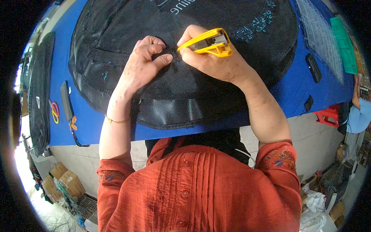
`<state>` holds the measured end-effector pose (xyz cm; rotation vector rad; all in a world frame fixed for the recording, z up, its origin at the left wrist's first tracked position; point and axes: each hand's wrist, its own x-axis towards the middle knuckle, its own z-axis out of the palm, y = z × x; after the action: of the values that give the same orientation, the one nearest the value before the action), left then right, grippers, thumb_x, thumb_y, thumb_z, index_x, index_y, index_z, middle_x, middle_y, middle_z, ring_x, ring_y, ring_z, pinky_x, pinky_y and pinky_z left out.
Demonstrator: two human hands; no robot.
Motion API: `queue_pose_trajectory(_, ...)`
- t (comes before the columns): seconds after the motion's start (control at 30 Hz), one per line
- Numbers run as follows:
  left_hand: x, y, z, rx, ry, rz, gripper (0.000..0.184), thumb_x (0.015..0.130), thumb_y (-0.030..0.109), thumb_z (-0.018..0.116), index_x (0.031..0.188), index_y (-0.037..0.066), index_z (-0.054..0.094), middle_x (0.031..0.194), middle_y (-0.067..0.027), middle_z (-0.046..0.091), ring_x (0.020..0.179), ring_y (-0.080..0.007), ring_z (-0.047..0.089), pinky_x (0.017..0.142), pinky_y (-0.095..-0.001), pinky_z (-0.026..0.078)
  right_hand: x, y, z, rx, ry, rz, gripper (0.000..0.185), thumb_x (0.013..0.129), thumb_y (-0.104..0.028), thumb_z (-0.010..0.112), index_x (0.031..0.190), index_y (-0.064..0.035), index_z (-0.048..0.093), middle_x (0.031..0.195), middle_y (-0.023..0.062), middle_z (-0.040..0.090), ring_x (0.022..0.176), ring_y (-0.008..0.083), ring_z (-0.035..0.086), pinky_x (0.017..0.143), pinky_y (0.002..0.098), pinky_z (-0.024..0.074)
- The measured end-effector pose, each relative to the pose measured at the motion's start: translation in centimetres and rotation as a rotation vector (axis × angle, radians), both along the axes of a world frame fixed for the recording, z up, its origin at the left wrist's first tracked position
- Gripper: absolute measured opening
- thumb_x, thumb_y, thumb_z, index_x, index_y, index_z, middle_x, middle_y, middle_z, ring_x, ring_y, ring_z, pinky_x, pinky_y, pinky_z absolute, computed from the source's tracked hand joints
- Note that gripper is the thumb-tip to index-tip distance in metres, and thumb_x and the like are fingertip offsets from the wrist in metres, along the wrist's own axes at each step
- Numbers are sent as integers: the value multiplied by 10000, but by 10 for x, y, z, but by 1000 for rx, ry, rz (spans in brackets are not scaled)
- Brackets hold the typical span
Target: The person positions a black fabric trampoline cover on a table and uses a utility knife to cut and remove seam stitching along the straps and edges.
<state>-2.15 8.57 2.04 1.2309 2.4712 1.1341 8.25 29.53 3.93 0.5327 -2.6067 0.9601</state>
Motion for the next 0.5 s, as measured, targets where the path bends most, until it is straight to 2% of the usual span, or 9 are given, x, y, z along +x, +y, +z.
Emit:
queue_pose_trajectory(0.13, 0, 0, -1, 9, 7, 0, 216, 815, 194, 798, 836, -6, 717, 1049, -99, 670, 1008, -270, 568, 941, -392, 459, 0, -2, -1, -59, -43, -2, 125, 867, -75, 705, 901, -65, 584, 1010, 46, 609, 906, 182, 661, 773, 291, 552)
queue_pose_trajectory(0.33, 1, 0, 1, 21, 0, 13, 212, 817, 189, 792, 823, -9, 716, 1035, -101, 670, 996, -265, 565, 935, -388, 452, -1, -1, -7, -46, 48, 17, 125, 876, -58, 694, 911, -44, 575, 1010, 64, 596, 901, 198, 662, 769, 299, 556)
queue_pose_trajectory(0.4, 1, -1, 5, -64, -25, -12, 228, 860, 184, 765, 917, -27, 700, 1102, -108, 658, 1097, -284, 574, 993, -390, 441, -1, -1, -7, -48, 38, 17, 124, 877, -52, 692, 910, -41, 573, 1013, 62, 597, 901, 193, 661, 767, 299, 559)
queue_pose_trajectory(0.5, 1, -1, 5, -60, -8, -15, 231, 861, 186, 765, 917, -29, 700, 1107, -110, 657, 1100, -284, 574, 993, -390, 440, 0, -2, -5, -25, 38, 7, 123, 878, -51, 691, 907, -41, 571, 1012, 59, 597, 899, 187, 659, 767, 298, 561)
